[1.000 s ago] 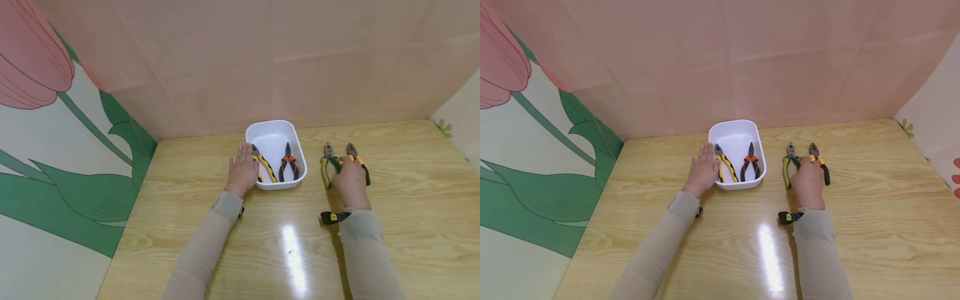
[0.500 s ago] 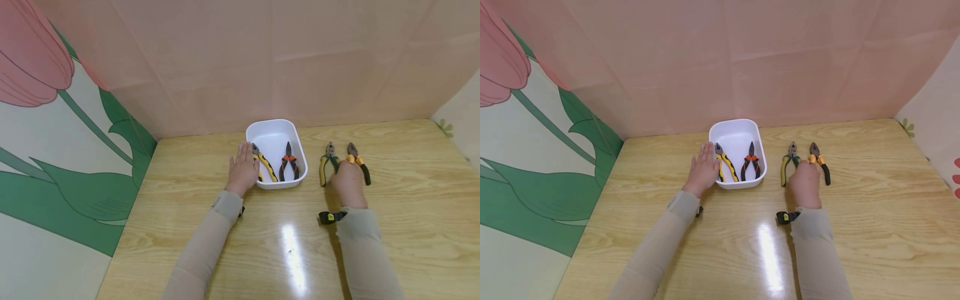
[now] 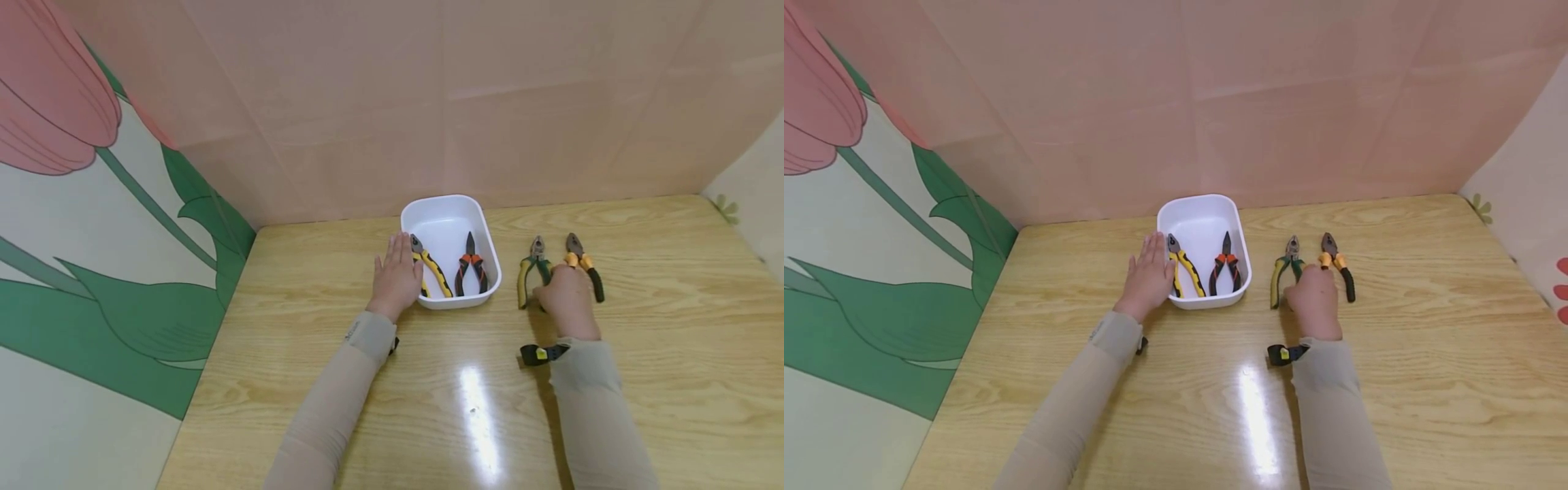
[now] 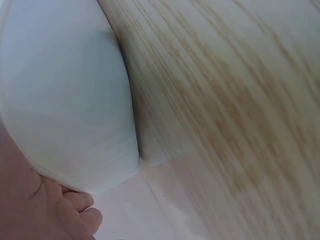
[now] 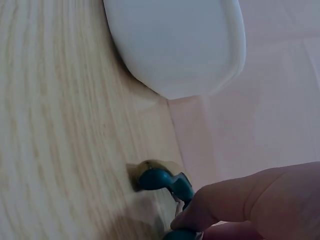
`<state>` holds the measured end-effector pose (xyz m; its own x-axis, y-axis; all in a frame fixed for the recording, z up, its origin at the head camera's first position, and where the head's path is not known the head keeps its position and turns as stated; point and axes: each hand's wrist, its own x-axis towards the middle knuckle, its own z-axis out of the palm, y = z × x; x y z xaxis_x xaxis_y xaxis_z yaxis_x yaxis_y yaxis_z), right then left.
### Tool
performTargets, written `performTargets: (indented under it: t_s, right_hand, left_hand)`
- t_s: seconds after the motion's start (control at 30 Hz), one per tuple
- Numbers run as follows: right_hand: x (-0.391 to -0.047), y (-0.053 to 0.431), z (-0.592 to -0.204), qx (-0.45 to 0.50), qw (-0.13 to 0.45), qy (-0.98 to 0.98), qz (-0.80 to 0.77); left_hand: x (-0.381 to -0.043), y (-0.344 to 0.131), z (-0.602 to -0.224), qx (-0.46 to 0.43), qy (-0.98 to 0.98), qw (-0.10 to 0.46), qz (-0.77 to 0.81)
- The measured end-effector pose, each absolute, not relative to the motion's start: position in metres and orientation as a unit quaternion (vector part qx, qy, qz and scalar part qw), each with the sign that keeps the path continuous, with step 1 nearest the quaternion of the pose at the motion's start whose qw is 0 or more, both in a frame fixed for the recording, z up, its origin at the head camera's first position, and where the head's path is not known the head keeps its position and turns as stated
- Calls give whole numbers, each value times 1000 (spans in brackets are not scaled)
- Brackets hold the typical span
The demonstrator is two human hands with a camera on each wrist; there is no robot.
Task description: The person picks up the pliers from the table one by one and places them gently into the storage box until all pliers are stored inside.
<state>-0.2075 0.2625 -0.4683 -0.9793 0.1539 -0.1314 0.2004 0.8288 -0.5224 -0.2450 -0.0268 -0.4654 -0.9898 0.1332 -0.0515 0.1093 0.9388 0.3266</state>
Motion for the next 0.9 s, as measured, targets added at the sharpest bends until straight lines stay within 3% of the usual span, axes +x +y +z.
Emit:
performTargets:
  t_s: [0.33,0.57,0.9]
  right_hand:
    - [-211,275,-466,102,125,928,-335]
    - [-212,281,-467,116,141,914,-362]
    - [-210,287,-471,118,214,812,-529]
  left_hand:
    - [-245,-29,-465,60,985,35,160]
    - [-244,-28,-463,61,984,38,166]
    - [-244,-29,-465,62,982,35,173]
